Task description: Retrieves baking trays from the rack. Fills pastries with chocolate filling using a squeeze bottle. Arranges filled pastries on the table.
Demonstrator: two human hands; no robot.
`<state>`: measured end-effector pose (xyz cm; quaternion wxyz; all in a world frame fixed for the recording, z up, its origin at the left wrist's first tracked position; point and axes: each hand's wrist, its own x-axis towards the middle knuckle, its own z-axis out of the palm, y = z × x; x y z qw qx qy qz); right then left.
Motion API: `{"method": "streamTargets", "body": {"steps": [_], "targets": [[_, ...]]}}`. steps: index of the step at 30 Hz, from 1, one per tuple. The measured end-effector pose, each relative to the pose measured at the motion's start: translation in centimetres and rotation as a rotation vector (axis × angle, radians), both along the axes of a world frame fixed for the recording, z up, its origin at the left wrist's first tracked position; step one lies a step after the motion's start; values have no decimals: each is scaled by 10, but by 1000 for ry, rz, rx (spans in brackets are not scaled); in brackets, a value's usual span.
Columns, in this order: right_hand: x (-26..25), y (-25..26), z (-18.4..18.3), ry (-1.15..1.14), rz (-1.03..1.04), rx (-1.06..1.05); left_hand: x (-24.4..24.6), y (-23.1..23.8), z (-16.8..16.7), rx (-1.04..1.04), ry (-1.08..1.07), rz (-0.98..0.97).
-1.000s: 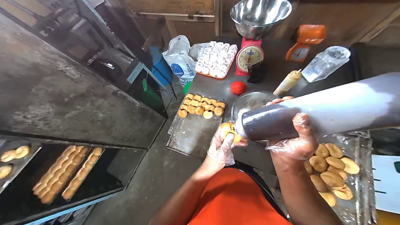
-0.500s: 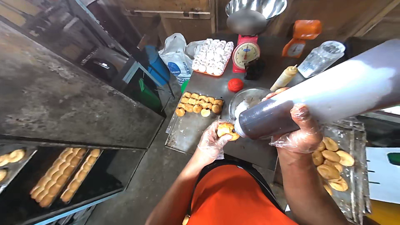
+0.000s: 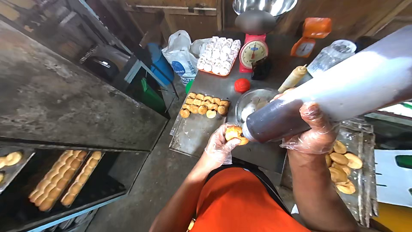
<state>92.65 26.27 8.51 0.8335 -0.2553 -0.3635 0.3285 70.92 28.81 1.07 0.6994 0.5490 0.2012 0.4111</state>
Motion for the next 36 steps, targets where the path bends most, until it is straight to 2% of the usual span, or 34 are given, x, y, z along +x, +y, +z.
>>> {"method": "streamTargets", "body": {"steps": [12,18,27,31,36], "targets": [[3,5,1,-4,-53,17,0,7,-5,-22,-6,2],[8,8,2,73,56,2,-2,12,-12,-133,-93,-7],[16,16,-31,397,-101,-341,5,17,-35,-373,-199,-29],[26,17,-59,518,-121,-464,7,24,-58,-386,-75,57],[42,2,-97,498,-115,-453,-4,64,-125,-322,291,264]]}}
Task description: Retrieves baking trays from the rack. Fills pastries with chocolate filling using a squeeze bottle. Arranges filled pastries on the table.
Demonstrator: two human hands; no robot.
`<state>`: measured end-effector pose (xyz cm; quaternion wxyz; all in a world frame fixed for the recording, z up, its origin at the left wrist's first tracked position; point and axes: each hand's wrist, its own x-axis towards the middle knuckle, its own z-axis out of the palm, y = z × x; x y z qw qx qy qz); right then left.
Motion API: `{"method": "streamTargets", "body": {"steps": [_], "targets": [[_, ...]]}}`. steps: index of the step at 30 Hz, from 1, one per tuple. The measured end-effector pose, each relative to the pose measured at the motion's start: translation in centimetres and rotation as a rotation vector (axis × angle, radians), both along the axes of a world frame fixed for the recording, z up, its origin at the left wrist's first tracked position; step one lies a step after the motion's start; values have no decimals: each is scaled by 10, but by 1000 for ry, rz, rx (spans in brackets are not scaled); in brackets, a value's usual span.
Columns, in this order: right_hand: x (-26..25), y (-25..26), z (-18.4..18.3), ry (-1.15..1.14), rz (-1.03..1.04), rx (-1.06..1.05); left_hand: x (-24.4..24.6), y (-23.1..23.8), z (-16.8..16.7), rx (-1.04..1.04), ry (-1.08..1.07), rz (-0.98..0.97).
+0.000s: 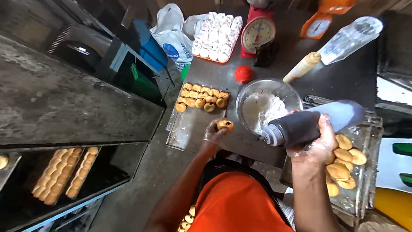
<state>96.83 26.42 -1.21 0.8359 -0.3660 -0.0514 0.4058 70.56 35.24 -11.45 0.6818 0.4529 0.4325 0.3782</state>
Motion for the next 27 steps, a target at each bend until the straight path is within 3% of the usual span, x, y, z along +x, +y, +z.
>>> {"method": "streamTargets", "body": {"steps": [3,6,12,16,20,23,25,27], "targets": [[11,-20,-14,50,1,-12,-8,39,-54,-64,306,85],[26,-46,-27,94,15,32,-3,71,-94,-89,432,125],[52,-99,-33,39,-69,11,29,94,-130,-26,595,178],[78,-136,-37,70,-121,129,45,100,-146,31,736,211],[102,-163,-36,56,-147,187,42,93,-141,55,973,158],[123,-190,-31,45,-242,193,51,79,-134,237,983,210],[138,-209,-31,71,-330,210,79,65,-95,456,894,218],[149,-230,-33,135,-425,206,124,28,-48,601,742,61]]}}
